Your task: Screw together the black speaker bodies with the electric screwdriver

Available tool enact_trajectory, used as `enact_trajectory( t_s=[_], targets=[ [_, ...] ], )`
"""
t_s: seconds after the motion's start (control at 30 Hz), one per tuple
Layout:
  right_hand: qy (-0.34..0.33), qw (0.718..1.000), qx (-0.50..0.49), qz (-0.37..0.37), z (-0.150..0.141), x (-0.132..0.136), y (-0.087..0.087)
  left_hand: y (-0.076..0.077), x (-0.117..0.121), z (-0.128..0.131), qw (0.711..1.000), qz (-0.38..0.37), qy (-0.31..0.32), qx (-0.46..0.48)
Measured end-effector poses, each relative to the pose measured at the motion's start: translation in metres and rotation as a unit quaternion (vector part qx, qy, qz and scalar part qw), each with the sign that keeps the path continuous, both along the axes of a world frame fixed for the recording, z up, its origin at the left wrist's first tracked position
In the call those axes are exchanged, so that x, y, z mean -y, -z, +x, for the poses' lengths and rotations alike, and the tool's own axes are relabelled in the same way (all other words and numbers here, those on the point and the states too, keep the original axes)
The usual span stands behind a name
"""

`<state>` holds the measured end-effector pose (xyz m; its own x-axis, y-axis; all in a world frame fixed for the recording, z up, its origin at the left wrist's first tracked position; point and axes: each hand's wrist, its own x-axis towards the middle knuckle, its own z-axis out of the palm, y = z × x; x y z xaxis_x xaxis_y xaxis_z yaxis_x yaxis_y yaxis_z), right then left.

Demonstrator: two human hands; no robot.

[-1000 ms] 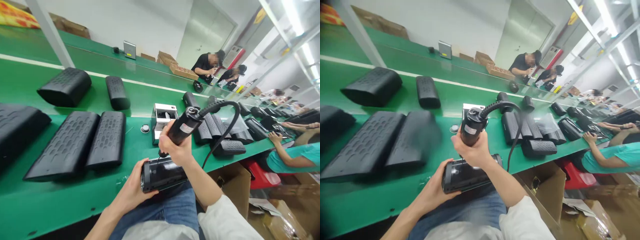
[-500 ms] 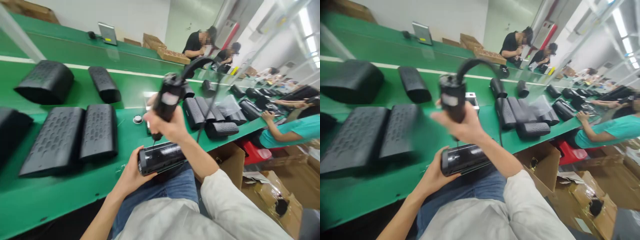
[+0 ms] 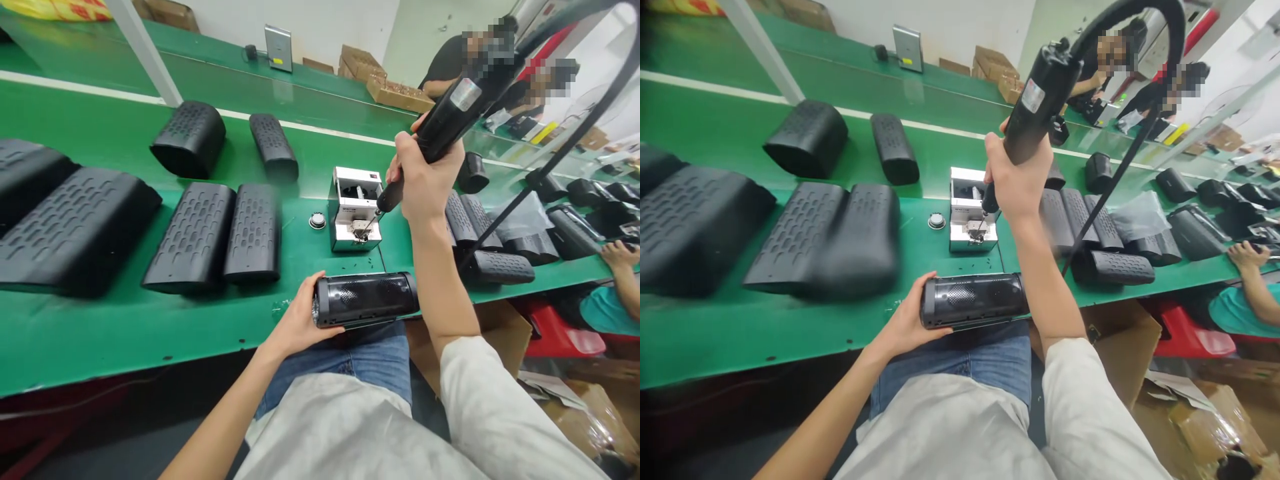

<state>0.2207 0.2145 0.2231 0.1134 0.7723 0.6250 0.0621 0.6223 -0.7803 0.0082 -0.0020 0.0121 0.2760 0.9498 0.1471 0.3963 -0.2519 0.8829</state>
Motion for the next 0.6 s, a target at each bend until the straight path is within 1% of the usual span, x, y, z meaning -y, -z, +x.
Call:
enact_trajectory(
  t_s=[0.17,0.27,0.37,0.47,0.6],
  targets=[
    [-0.011,1.0,-0.021,0.016,-0.002,-0.007,0.004,-0.001,0.0,0.0,1.0,-0.013,-0.003,0.0],
    [-0.012,1.0,0.006,0.02,0.0,-0.011,0.006,-0.003,-0.001,0.0,1.0,-0.016,0.001,-0.001],
    [-0.009,0.999,0.033,0.007,0.005,-0.011,0.006,-0.004,-0.001,0.0,1.0,-0.009,0.002,0.001],
    [-0.018,0.999,0.027,-0.012,0.013,0.004,0.0,-0.005,-0.002,0.0,1.0,-0.015,0.001,0.005],
    [-0.021,0.999,-0.015,-0.022,0.027,0.045,-0.019,-0.006,-0.002,0.0,1.0,-0.025,0.008,0.013]
  ],
)
